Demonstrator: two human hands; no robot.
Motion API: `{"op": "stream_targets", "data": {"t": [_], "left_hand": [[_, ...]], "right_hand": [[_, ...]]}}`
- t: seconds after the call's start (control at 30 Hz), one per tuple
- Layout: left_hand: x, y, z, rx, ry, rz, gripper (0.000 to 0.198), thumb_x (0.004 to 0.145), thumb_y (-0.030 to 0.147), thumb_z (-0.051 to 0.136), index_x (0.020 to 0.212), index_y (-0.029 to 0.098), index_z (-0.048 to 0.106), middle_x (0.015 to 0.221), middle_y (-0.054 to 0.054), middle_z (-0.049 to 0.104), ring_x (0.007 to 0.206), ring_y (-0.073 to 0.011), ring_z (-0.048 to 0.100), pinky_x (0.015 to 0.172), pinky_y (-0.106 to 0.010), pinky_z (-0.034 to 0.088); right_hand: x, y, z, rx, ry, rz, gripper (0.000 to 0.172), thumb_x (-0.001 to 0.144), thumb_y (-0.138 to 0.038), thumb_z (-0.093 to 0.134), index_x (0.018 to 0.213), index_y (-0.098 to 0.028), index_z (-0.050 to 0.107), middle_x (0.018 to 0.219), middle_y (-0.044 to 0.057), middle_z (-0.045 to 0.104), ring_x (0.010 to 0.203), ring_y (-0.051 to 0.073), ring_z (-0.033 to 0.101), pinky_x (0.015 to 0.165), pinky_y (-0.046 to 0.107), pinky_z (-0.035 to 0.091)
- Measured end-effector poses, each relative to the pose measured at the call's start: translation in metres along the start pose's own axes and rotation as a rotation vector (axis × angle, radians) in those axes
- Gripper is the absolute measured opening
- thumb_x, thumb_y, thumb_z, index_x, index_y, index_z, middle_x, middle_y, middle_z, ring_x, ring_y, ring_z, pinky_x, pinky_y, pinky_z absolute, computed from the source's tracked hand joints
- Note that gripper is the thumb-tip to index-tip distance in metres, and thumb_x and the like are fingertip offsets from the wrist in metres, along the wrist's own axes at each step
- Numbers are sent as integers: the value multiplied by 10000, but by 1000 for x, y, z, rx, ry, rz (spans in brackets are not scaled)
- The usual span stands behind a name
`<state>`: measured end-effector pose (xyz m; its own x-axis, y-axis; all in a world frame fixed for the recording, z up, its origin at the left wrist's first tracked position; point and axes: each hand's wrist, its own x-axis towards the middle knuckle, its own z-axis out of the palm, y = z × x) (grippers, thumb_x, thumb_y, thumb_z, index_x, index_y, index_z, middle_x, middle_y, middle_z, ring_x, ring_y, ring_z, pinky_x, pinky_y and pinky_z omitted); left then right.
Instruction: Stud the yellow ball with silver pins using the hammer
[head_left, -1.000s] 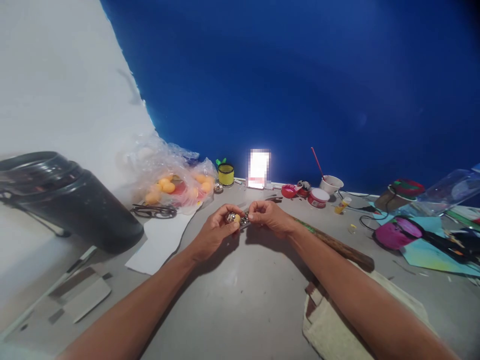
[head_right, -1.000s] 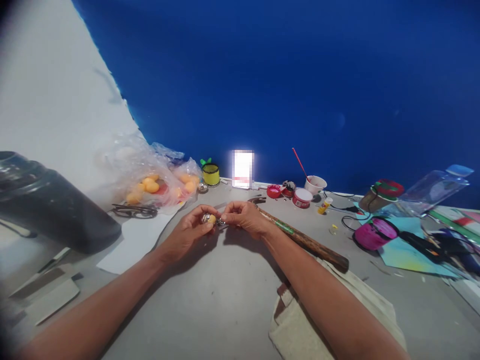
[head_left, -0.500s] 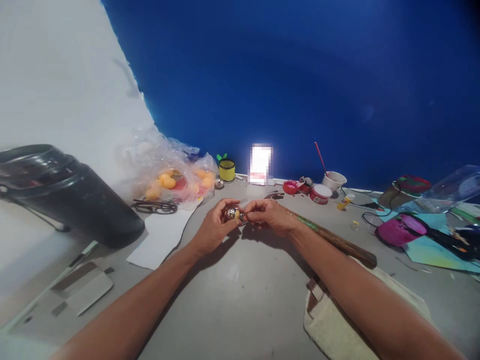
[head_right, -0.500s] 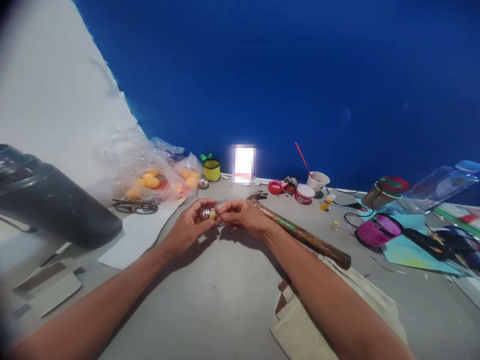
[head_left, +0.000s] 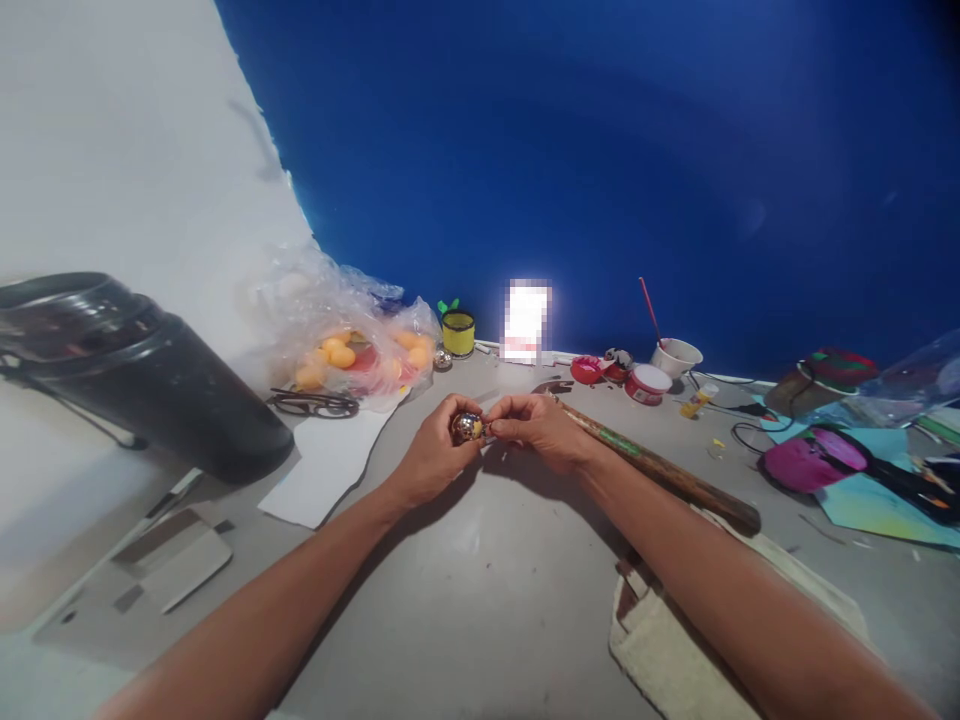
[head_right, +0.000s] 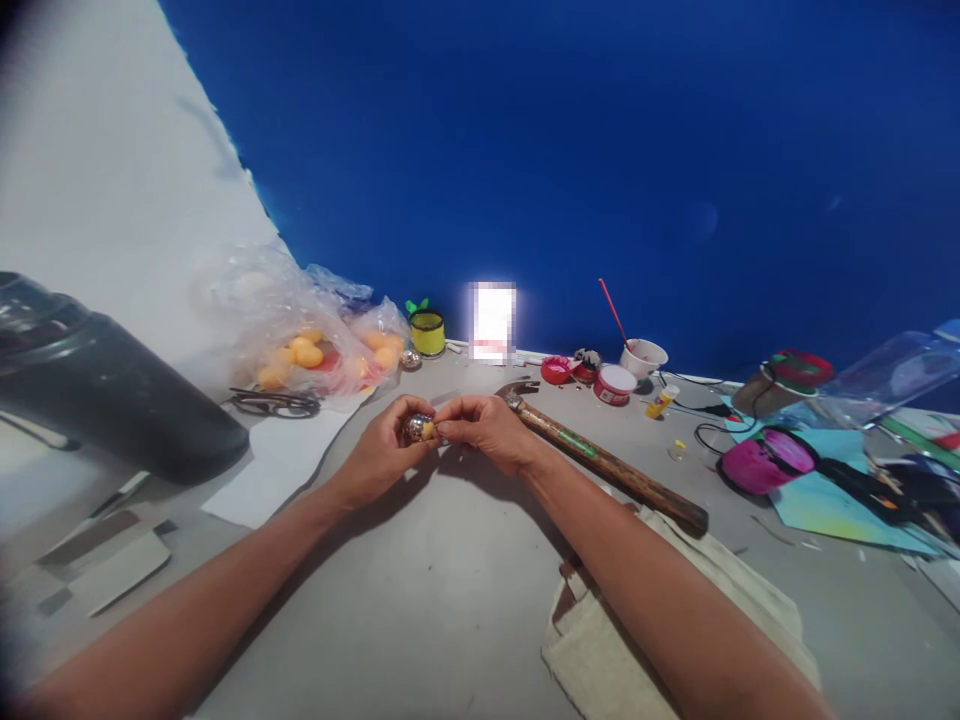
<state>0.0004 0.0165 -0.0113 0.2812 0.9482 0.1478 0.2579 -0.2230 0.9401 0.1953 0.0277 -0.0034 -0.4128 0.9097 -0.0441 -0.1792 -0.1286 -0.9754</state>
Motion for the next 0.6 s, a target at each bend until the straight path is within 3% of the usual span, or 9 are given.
{"op": "stream_targets", "data": {"t": [0.17,0.43,0.6], "left_hand": [[-3,-1,3,127,39,56,277,792,301,685,977,215,499,863,37,548,712,-124,499,671,-268,426],[-5,1,5,250,-5,179,188,795,191,568,979,211,535,865,28,609,737,-140,535,704,-272,429],[-5,0,6,264,-5,193,204,767,162,547,963,213,524,868,25,615,734,-143,538,692,-269,425]], "right_hand": [[0,6,6,-14,34,25,349,581,-388,955,765,-170,753,699,18,705,562,104,549,530,236,423],[0,12,6,-9,81,52,369,590,-437,953,732,-168,745,673,15,664,569,96,484,511,236,315],[0,13,6,-19,88,80,374,575,-446,955,721,-172,747,666,14,659,583,107,492,530,248,312]]}}
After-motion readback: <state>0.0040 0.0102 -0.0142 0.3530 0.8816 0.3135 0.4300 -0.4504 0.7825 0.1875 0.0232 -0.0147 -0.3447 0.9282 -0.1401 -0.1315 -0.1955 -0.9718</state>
